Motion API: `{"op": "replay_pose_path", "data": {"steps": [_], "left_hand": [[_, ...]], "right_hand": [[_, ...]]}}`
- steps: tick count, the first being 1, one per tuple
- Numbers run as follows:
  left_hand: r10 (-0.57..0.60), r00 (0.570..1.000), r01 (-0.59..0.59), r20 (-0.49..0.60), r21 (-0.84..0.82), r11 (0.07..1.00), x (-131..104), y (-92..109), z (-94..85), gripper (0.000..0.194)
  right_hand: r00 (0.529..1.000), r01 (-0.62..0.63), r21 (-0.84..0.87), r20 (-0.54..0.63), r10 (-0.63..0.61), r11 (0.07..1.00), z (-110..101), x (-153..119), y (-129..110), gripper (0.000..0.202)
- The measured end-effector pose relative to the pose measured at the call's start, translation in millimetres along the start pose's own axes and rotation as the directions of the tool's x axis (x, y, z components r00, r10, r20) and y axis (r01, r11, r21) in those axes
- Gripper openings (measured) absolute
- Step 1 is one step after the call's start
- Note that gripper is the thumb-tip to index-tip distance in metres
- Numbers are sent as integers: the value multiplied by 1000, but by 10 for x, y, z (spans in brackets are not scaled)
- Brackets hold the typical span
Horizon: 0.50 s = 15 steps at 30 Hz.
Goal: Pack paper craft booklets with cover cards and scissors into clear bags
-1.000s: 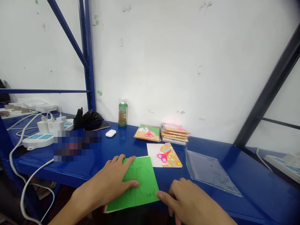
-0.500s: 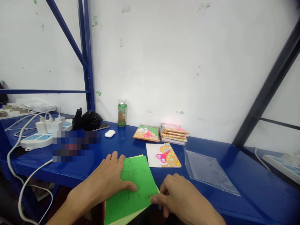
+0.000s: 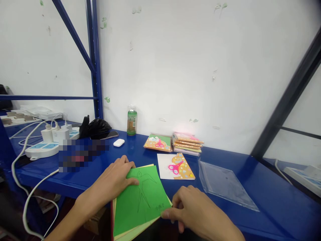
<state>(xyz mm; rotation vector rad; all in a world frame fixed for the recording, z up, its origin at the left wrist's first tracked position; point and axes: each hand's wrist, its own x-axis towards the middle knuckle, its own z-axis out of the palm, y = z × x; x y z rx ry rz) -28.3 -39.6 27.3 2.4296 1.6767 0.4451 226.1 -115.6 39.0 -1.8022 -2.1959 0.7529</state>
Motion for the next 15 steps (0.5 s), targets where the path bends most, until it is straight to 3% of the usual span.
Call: {"op": "replay_pose_path", "data": {"steps": [4, 7, 11, 15], "left_hand": [[0, 998, -5, -71, -67, 998, 128, -112, -39, 16], [-25, 993, 14, -119, -92, 996, 154, -111, -72, 15], [-6, 994, -7, -107, -120, 993, 126, -75, -102, 20], [-21, 990, 12, -141, -67, 998, 126, -120, -91, 16]], "right_hand": [[999, -29, -20, -28, 28, 999, 3, -21, 33, 32], [997, -66, -34, -43, 64, 997, 4, -28, 80, 26], [994, -101, -63, -55, 97, 993, -33, -33, 107, 19], [989, -119, -101, -102, 109, 988, -75, -56, 71, 15]]}}
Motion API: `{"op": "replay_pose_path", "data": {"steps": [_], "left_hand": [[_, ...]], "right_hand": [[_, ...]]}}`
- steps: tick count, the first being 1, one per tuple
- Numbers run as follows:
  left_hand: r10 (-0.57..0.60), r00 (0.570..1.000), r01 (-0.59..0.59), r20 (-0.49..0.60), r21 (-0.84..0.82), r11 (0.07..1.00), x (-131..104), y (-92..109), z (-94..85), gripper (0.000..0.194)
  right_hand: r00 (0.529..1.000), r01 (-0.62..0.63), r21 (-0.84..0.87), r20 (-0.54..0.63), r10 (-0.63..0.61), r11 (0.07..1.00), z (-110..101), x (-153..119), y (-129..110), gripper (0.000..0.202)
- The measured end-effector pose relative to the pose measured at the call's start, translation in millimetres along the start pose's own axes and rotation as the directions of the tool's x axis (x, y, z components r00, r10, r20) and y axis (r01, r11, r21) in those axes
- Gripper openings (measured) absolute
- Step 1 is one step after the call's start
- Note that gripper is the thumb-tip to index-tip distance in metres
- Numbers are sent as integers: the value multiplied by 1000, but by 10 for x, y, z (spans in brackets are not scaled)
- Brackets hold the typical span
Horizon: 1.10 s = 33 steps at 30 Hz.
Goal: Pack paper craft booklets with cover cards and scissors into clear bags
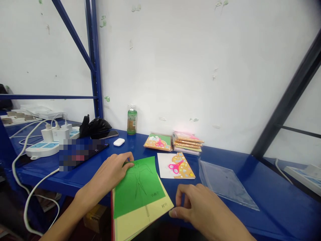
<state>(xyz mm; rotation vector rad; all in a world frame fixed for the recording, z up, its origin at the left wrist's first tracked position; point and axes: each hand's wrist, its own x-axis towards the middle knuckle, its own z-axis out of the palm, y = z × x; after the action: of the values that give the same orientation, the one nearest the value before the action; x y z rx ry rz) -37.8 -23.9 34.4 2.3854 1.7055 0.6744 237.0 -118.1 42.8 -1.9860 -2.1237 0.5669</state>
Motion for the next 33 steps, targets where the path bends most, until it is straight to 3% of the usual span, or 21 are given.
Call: {"op": "replay_pose_path", "data": {"steps": [2, 6, 9, 12, 16, 23, 29, 33], "left_hand": [[-17, 999, 18, -47, 37, 999, 11, -48, -10, 17], [-38, 989, 50, -146, 80, 996, 16, -117, -94, 21], [-77, 974, 100, -214, 98, 990, -1, -135, -176, 24], [-113, 956, 141, -271, 85, 986, -17, -147, -239, 28], [-147, 943, 163, -299, 28, 986, -24, -171, -288, 33], [-144, 928, 154, -344, 0, 988, -39, -194, -368, 36], [-211, 887, 259, -410, 65, 964, -76, -171, -469, 38], [-270, 852, 314, -448, 26, 949, -109, -108, -525, 38]], "right_hand": [[999, 30, 15, -13, -30, 999, -7, -26, -16, 18], [984, 177, 24, 25, -177, 984, 31, -64, -94, 48], [946, 322, -17, 55, -321, 947, 111, -29, -256, 69], [930, 366, -131, 87, -357, 921, 220, 44, -474, 85], [927, 374, -251, 73, -368, 893, 339, 102, -657, 74], [852, 465, -328, -88, -516, 823, 339, 143, -604, 16], [756, 497, -364, -265, -599, 788, 175, 170, -407, 34], [620, 512, -315, -509, -598, 799, -14, 81, -153, 45]]}}
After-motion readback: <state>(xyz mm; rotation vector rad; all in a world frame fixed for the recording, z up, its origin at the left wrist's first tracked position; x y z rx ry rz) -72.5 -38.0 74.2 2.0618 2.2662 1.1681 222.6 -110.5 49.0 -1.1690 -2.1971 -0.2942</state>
